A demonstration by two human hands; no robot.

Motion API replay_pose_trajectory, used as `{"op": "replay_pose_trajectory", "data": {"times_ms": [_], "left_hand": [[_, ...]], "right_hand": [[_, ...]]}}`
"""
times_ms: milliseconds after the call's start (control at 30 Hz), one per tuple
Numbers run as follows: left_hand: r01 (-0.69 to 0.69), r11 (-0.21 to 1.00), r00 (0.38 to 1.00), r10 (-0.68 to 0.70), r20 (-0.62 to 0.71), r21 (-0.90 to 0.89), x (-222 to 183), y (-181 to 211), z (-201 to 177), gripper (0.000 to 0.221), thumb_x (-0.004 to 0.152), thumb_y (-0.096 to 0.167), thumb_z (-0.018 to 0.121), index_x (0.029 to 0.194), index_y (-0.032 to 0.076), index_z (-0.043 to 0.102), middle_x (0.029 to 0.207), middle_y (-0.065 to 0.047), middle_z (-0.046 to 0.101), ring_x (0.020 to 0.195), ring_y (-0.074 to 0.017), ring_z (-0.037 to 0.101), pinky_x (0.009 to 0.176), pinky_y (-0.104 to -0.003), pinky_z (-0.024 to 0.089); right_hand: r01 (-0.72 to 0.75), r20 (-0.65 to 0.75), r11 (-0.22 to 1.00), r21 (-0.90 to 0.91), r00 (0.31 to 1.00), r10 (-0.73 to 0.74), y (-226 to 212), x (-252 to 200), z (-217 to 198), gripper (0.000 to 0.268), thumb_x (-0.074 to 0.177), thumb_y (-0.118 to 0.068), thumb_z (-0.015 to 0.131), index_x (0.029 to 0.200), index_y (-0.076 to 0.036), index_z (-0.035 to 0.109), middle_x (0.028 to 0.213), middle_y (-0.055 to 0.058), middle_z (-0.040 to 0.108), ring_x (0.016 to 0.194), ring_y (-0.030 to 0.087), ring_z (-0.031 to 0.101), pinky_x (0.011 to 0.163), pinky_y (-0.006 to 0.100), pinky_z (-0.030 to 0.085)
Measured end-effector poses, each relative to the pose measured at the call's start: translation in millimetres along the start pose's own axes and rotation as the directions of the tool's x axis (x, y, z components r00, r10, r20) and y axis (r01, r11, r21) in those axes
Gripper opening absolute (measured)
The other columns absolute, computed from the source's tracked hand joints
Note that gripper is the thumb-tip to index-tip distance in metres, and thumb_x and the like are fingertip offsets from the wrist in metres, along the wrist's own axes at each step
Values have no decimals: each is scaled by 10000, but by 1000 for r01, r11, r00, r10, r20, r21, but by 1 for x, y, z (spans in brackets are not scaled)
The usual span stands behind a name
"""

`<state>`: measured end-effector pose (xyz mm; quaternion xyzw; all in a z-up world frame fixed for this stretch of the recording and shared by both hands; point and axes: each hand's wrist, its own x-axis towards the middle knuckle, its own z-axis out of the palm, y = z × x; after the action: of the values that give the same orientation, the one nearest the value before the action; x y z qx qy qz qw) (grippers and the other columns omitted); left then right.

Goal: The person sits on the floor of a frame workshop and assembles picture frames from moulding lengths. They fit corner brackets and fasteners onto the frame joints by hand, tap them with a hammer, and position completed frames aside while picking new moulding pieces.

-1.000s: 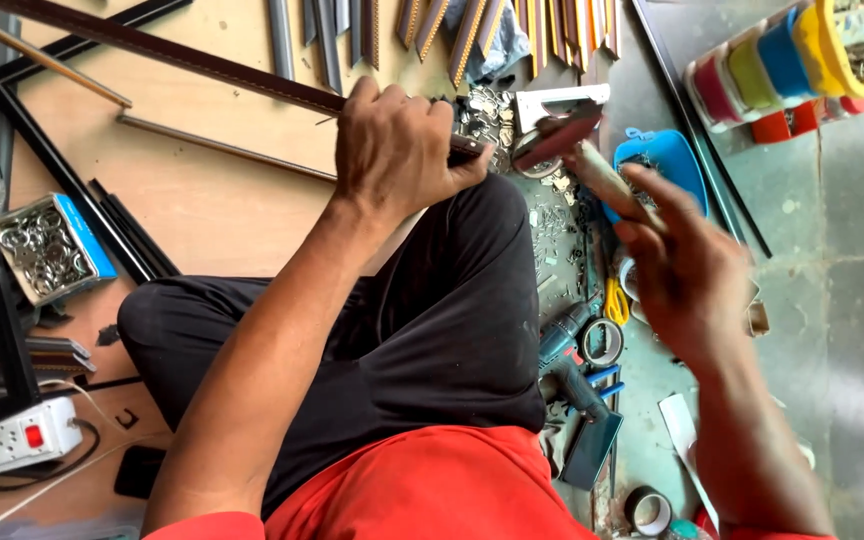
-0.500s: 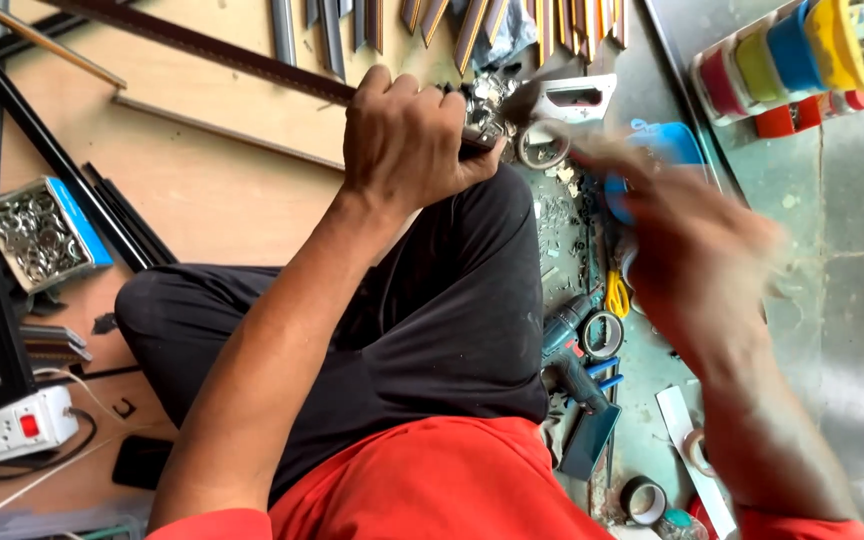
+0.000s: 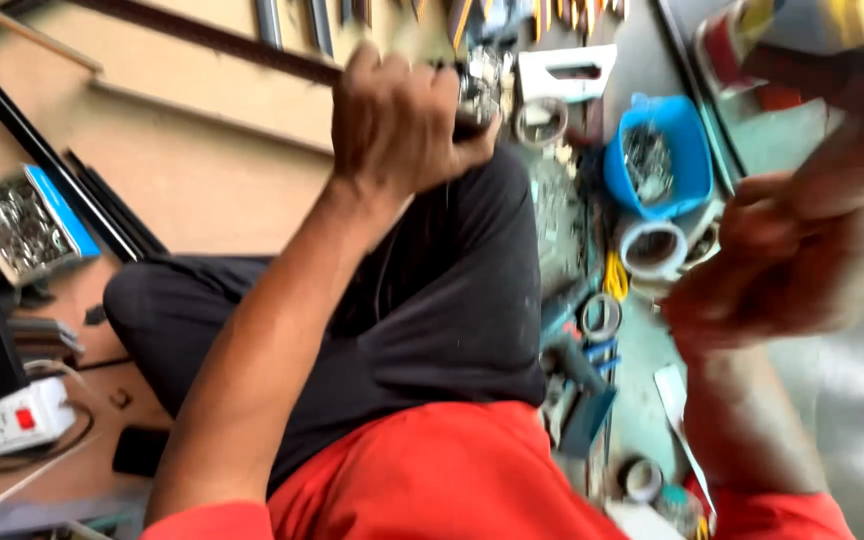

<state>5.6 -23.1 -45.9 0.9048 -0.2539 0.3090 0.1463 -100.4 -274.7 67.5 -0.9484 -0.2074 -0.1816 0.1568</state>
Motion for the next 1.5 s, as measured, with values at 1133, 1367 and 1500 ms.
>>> {"op": "replay_pose_trajectory", "data": {"times_ms": [1133, 1367, 1500], "left_hand": [[25, 1000, 1000, -26, 7, 13, -6, 1, 6, 686, 1009, 783, 425, 617, 222, 473, 518, 41, 426, 462, -128, 321, 557, -367, 329], [27, 999, 1000, -27, -17, 42, -1, 1, 15, 660, 998, 757, 435, 607, 225, 448, 500, 68, 380, 460, -123, 297, 568, -373, 336], [19, 999, 1000, -18, -25, 29, 2, -6, 19, 600, 953, 705, 523, 626, 203, 520, 516, 59, 419, 485, -117, 332, 616, -365, 359]], "right_hand": [[-64, 48, 998, 22, 997, 63, -18, 8, 7, 449, 1033, -40, 655, 1454, -190, 617, 955, 77, 711, 751, 226, 688, 644, 360, 529], [-195, -53, 976, 96, 978, 201, 27, -35, 42, 312, 1086, -118, 651, 1398, -117, 641, 1065, 155, 707, 831, 299, 711, 705, 390, 548], [-347, -58, 937, 46, 935, 350, 68, -115, 116, 279, 1073, -169, 640, 1344, -114, 676, 1089, 193, 718, 914, 400, 715, 767, 453, 568]]}}
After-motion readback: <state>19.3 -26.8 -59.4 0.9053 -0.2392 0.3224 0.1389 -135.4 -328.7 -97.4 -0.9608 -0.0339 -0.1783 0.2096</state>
